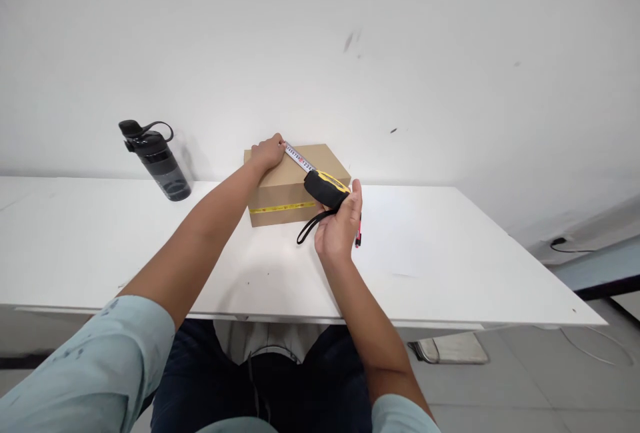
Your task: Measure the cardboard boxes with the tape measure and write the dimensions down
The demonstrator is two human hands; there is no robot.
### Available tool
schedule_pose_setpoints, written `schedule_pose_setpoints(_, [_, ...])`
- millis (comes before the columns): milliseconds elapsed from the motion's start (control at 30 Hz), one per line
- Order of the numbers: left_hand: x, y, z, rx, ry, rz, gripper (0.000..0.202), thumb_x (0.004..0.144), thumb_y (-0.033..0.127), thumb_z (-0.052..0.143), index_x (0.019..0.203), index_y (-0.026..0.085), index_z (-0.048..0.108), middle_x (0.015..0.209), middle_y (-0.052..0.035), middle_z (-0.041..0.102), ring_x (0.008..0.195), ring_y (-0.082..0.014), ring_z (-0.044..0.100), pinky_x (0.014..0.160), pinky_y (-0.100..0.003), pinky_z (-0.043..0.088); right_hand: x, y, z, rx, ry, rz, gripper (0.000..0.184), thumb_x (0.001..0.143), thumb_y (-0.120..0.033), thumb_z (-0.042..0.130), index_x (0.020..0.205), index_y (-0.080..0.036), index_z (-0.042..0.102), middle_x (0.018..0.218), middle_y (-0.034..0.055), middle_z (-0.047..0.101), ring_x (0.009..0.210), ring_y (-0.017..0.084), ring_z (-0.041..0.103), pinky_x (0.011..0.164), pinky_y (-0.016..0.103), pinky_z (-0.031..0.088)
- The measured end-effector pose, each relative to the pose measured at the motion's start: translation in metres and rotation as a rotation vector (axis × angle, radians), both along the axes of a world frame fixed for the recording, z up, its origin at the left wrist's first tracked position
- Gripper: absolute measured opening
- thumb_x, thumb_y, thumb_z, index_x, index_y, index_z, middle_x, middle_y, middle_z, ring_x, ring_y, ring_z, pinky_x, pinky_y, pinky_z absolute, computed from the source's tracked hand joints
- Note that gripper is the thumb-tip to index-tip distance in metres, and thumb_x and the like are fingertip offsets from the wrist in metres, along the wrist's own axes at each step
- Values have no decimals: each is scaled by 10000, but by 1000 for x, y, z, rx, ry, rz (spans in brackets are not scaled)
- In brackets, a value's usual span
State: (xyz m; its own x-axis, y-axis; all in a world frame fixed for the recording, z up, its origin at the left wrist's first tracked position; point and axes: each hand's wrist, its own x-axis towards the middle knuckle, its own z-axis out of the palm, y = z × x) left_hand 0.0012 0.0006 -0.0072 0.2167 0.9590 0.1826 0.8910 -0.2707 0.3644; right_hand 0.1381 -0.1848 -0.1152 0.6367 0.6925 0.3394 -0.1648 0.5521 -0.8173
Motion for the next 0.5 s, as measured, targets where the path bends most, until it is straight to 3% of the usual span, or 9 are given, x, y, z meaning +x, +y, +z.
schedule_pose_setpoints(200, [1,1,-1,2,2,4,398,1110,381,318,1323,286,640,1375,-135,752,1297,-375,657,1165,-555,399,2,0,10,12,160,1,693,975,-807,516,1448,-300,504,1533,146,565,1284,238,703,1057,542,642])
schedule_pose_setpoints(400, [2,1,0,-2,10,17,367,1117,365,325,1309,293,629,1351,-125,759,1274,-353,669,1164,-528,407,8,-4,18,28,177,42,641,941,-852,551,1234,-283,527,1375,94,660,1225,218,722,1063,532,653])
schedule_pose_setpoints(500, [3,0,1,-5,26,13,367,1108,349,331,1310,286,631,1347,-134,759,1267,-357,673,1153,-535,419,7,-2,16,-25,123,-77,670,930,-881,524,1199,-266,517,1397,114,650,1116,205,739,893,447,698])
